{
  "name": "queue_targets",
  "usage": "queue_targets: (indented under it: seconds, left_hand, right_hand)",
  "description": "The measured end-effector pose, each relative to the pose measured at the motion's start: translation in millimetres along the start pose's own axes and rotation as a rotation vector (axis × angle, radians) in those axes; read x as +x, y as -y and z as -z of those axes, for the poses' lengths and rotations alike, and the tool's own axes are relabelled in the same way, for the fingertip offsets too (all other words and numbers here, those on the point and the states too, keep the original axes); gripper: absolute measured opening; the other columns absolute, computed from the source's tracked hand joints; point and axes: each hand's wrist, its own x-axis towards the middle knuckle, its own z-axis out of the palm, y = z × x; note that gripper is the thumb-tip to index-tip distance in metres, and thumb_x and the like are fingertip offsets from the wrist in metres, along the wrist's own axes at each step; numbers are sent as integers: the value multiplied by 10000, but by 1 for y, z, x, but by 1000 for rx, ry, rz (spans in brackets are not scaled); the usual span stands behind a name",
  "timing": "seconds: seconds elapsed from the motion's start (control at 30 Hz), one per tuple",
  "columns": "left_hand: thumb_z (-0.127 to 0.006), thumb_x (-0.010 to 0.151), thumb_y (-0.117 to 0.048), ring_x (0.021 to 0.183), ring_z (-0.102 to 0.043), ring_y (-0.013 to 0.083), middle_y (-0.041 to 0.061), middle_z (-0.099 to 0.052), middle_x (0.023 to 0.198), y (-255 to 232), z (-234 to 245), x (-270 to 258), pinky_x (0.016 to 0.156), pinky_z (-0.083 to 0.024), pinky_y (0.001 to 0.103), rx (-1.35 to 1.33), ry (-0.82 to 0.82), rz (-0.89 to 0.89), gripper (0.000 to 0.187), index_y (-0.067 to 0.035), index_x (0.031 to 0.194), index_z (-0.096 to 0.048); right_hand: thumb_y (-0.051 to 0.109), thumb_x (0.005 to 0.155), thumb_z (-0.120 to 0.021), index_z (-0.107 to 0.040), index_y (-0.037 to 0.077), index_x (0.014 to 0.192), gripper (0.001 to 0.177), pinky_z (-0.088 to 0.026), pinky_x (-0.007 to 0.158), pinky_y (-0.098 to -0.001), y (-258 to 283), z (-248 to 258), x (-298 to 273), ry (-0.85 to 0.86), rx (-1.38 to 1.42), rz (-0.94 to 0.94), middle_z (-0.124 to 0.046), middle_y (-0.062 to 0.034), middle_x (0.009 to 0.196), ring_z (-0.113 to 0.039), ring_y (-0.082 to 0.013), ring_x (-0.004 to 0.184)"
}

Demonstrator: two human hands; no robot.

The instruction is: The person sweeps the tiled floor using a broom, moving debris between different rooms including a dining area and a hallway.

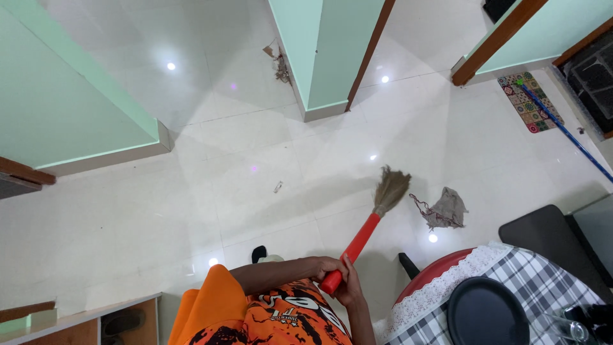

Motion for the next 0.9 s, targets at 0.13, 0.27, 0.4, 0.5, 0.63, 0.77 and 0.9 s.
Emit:
queue_targets:
  seconds: [0.13, 0.27, 0.4, 0.5, 0.63, 0.77, 0.9]
  left_hand:
    - [-711, 772, -70, 1093, -619, 296, 219, -572, 1264, -4, -2, 0, 827, -589, 397, -27, -99, -27, 616, 48, 1328, -473]
    - [-674, 814, -68, 1131, -601, 309, 222, -558, 1280, 0, 5, -7, 861, -571, 421, -67, -144, 36, 555, 46, 1316, -467]
    - [-653, 818, -60, 1132, -595, 318, 214, -567, 1256, 3, 25, -20, 863, -566, 431, -223, -216, 67, 512, 43, 1290, -484]
    - [-639, 820, -66, 1091, -606, 320, 214, -579, 1218, -6, 57, -35, 836, -571, 437, -334, -270, 29, 474, 47, 1258, -499]
    - [-622, 823, -75, 1036, -620, 322, 215, -595, 1167, -11, 113, -53, 800, -577, 444, -436, -333, -48, 426, 54, 1215, -519]
    - [-604, 825, -83, 981, -635, 325, 215, -610, 1117, -24, 169, -64, 764, -584, 451, -405, -422, -121, 381, 60, 1173, -539]
    - [-608, 794, -59, 937, -645, 321, 217, -609, 1076, -38, 199, -68, 726, -592, 446, -198, -437, -220, 428, 77, 1190, -523]
  right_hand:
    - [692, 897, -501, -413, 51, 1460, 858, -463, 1068, -592, -11, -5, 17, -130, 44, -14, -511, -219, 1431, -516, -368, 1343]
    - [683, 922, -463, -397, 63, 1469, 829, -470, 1062, -612, -20, -14, 26, -154, 69, -12, -499, -224, 1439, -524, -372, 1336]
    - [702, 932, -445, -440, 82, 1465, 818, -499, 1050, -566, -27, -40, 44, -136, 90, -180, -559, -198, 1415, -566, -358, 1306]
    - [739, 933, -402, -482, 84, 1430, 825, -512, 1010, -554, -21, -69, 70, -82, -5, -316, -590, -192, 1369, -591, -352, 1240]
    - [695, 923, -447, -549, 94, 1336, 736, -535, 936, -520, -15, -120, 128, 7, -168, -383, -637, -144, 1246, -622, -304, 1108]
    - [597, 967, -653, -537, 44, 1247, 631, -565, 910, -459, -14, -153, 173, 167, 108, -248, -619, -118, 1115, -611, -269, 1039]
    - [586, 978, -540, -543, 49, 1283, 617, -549, 906, -447, -16, -164, 188, 12, 49, -114, -631, -129, 1144, -625, -265, 1043]
